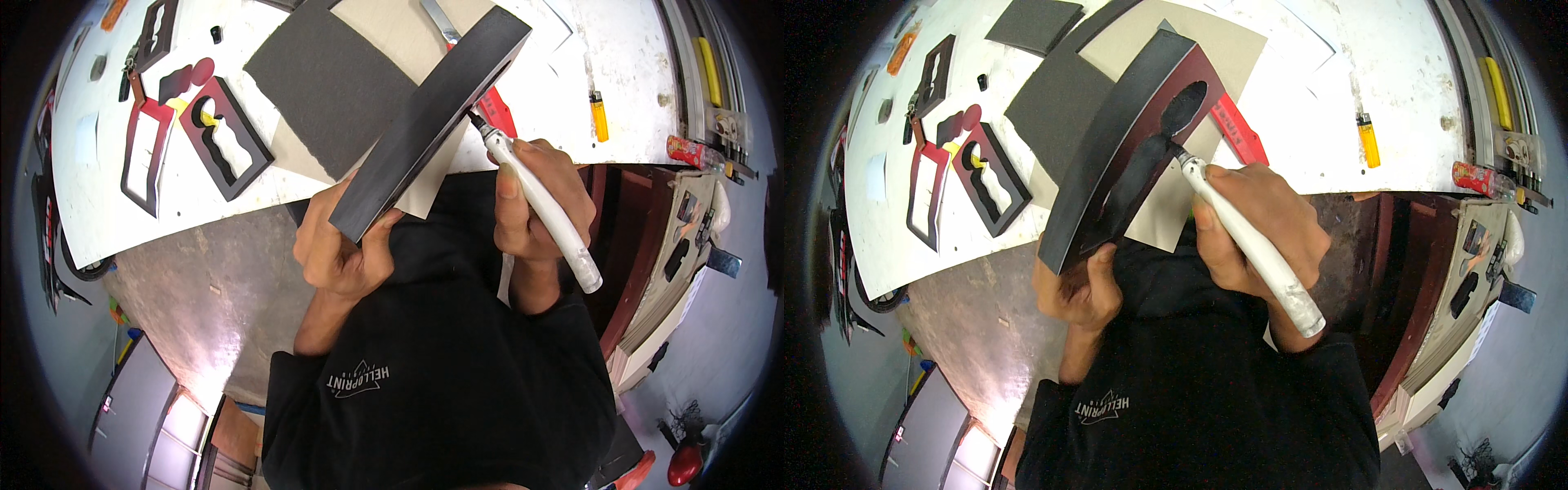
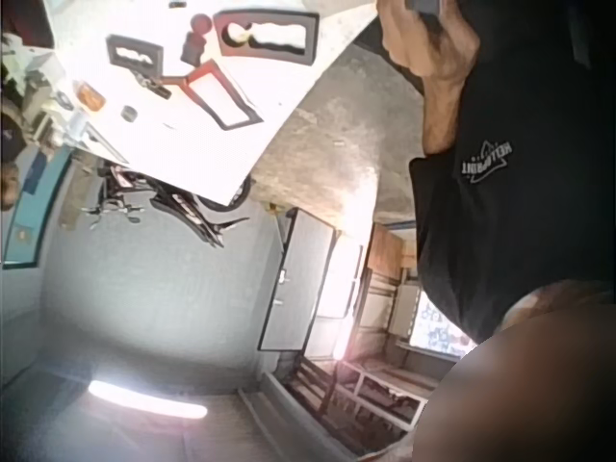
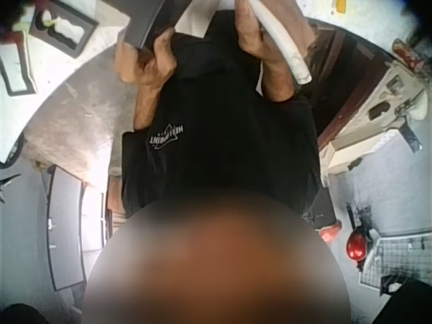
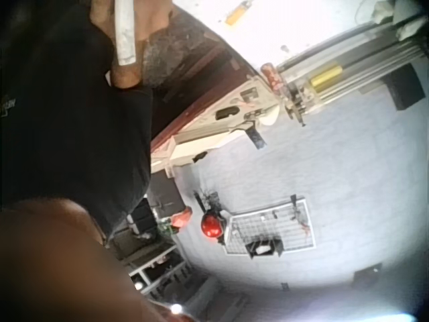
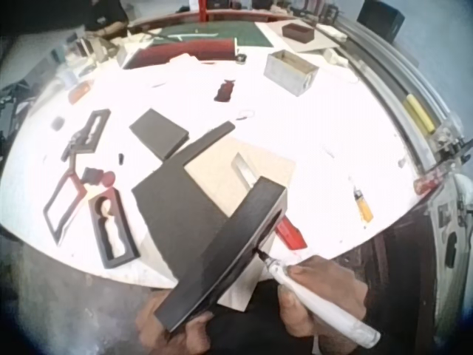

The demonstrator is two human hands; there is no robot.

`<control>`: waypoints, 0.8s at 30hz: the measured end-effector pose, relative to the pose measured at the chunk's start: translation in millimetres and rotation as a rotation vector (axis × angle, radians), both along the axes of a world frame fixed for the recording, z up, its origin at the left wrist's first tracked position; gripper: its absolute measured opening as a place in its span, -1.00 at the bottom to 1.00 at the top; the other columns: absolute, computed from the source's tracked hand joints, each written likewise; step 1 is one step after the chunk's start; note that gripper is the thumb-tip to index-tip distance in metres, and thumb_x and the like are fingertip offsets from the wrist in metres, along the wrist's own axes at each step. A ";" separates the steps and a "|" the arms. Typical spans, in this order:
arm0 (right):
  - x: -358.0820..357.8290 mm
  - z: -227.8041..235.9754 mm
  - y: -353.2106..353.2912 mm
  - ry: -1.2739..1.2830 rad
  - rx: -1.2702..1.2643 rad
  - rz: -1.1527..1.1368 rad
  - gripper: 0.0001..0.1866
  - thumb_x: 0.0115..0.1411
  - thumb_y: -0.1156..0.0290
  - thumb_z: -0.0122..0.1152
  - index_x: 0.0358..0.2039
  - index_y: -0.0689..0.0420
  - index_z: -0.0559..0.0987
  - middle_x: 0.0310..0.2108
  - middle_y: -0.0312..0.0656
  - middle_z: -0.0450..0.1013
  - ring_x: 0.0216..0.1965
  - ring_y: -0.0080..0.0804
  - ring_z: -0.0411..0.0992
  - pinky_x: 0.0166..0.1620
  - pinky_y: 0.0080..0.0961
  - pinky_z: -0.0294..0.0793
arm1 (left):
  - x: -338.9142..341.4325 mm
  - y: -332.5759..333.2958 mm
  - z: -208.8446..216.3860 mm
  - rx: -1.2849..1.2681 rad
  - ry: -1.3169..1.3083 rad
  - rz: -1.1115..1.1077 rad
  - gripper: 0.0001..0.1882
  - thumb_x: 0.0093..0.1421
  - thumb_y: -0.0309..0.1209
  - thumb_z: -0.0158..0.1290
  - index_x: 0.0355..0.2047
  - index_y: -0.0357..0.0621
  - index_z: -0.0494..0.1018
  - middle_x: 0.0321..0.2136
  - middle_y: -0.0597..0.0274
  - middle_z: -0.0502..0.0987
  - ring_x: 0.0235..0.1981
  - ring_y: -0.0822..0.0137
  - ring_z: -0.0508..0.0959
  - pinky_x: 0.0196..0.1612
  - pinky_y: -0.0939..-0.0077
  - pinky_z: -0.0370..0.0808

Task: The person uses a white marker to color the cutout edges of a pink stencil placed on a dark sheet. They repeatedly rotate the stencil to reach different sides and continue marking until the edges are fully covered.

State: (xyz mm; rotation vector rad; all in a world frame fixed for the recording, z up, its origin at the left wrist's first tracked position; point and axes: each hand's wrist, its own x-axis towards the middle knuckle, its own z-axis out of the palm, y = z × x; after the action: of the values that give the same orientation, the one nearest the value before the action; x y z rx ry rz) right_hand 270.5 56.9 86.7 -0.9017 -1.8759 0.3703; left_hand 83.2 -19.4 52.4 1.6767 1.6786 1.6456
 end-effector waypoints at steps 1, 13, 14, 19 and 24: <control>0.2 -0.7 -0.8 0.009 -0.007 0.003 -0.74 0.11 0.53 0.28 -0.20 0.40 0.57 -0.35 0.13 0.59 -0.35 -0.15 0.63 -0.21 -0.33 0.62 | -0.4 -0.3 0.2 -0.001 0.004 -0.001 -0.63 0.00 -0.48 0.35 -0.24 -0.51 0.53 -0.31 -0.22 0.63 -0.30 0.11 0.69 -0.25 0.44 0.60; -4.6 -4.2 3.0 0.128 -0.023 0.054 -0.80 0.03 0.61 0.34 -0.29 0.40 0.61 -0.44 0.09 0.59 -0.51 -0.23 0.59 -0.45 -0.44 0.57 | 0.4 -1.0 -4.0 0.020 -0.016 -0.006 -0.61 0.01 -0.46 0.34 -0.22 -0.50 0.52 -0.32 -0.21 0.63 -0.30 0.13 0.69 -0.27 0.46 0.60; -4.9 -3.0 2.5 0.121 -0.022 0.052 -0.80 0.03 0.61 0.34 -0.30 0.40 0.61 -0.44 0.09 0.59 -0.52 -0.23 0.59 -0.45 -0.45 0.57 | 0.5 -0.8 -3.4 0.019 -0.017 -0.007 -0.62 0.01 -0.47 0.34 -0.22 -0.50 0.53 -0.32 -0.21 0.63 -0.30 0.14 0.69 -0.27 0.46 0.60; -1.1 2.5 -5.0 -0.010 -0.054 0.072 -0.69 0.19 0.52 0.18 -0.07 0.37 0.49 -0.36 0.19 0.57 -0.50 -0.20 0.55 -0.36 -0.42 0.57 | 1.2 -0.3 -1.2 0.006 -0.027 -0.004 -0.64 0.00 -0.51 0.33 -0.23 -0.50 0.53 -0.31 -0.21 0.63 -0.30 0.15 0.68 -0.27 0.47 0.59; -2.7 -14.9 2.0 0.058 0.044 0.122 -0.69 0.43 0.37 -0.15 0.15 0.05 0.22 -0.27 0.23 0.58 -0.61 -0.40 0.45 -0.53 -0.56 0.43 | 1.4 0.2 0.2 0.010 -0.035 -0.012 -0.66 -0.01 -0.55 0.32 -0.24 -0.51 0.53 -0.31 -0.21 0.63 -0.30 0.14 0.68 -0.26 0.48 0.58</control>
State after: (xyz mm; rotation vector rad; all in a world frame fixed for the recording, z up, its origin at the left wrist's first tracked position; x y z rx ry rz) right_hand 267.8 58.8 71.8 -0.7416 -1.8831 0.4240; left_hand 84.6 -19.2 52.6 1.6487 1.6440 1.6712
